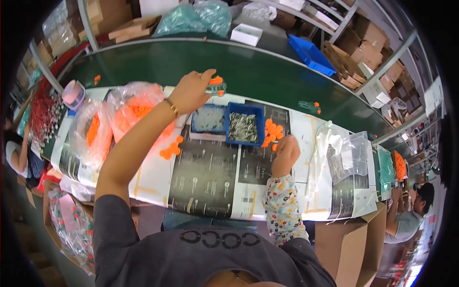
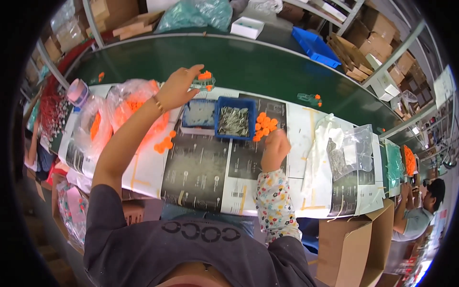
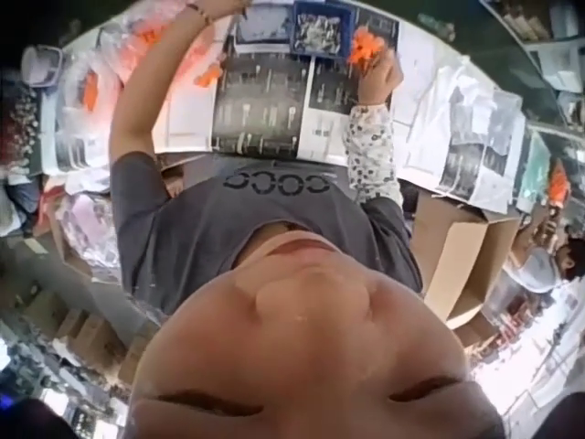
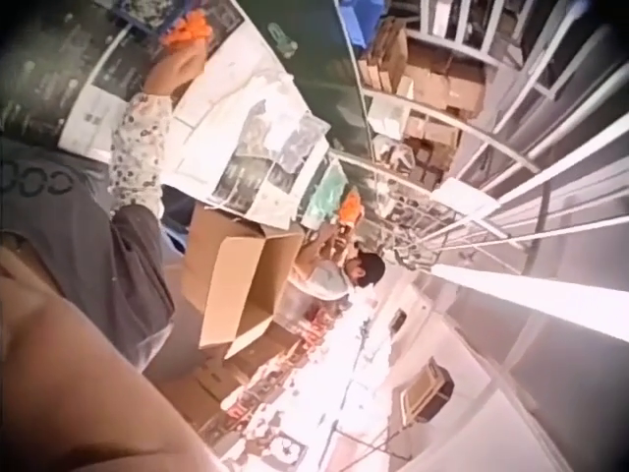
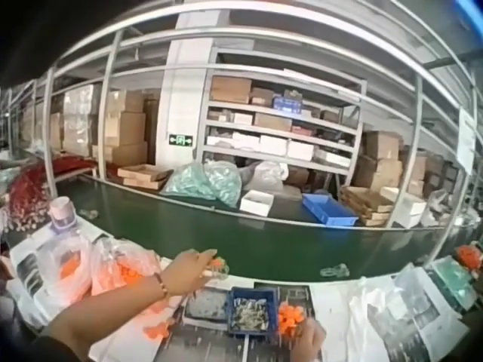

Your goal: Assembling small orange and green plastic components by hand at a factory workstation.

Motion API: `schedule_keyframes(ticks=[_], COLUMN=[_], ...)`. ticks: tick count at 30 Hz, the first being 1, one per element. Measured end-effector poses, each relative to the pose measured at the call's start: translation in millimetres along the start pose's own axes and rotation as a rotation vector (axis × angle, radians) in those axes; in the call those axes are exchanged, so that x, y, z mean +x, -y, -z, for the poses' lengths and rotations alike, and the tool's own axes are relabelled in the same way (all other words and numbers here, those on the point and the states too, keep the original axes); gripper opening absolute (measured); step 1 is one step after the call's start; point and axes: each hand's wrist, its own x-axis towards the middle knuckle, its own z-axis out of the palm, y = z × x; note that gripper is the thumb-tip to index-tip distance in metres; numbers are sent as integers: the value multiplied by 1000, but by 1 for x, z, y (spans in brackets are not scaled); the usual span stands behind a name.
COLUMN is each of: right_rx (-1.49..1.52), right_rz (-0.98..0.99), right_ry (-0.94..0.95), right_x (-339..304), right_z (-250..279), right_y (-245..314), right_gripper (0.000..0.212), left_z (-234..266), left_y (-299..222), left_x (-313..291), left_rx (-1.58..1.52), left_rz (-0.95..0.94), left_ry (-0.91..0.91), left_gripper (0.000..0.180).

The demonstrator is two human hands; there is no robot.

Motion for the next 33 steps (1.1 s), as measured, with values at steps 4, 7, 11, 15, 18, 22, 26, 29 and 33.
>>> schedule_keyframes(ticks=[4,7,11,15,18,22,26,29,33], right_rx=[-370,-409,-382,-426,-431,-415,-431,-428,-448], right_rz=[343,366,298,292,331,315,320,340,326], right_ry=[263,324,330,352,449,508,599,644,679], right_x=[-5,-8,-6,-8,-7,-11,-18,-22,-23], right_z=[-2,-10,-5,-6,-9,-17,-18,-24,-24], right_y=[-11,0,5,0,4,11,11,8,7], right_gripper=[26,29,28,28,28,27,27,26,25], left_z=[-55,-88,-99,-68,-37,-40,-50,-49,-47], left_y=[70,92,49,-38,-97,-110,-98,-84,-80], left_x=[51,67,62,28,-27,-88,-107,-107,-111], left_rx=[284,366,246,-320,-474,-504,-555,-535,-564], left_rz=[113,221,169,-229,-336,-428,-149,-71,-62], left_ry=[253,290,212,-232,-194,-257,-344,-414,-390], left_gripper=[52,51,41,21,18,14,14,15,14])
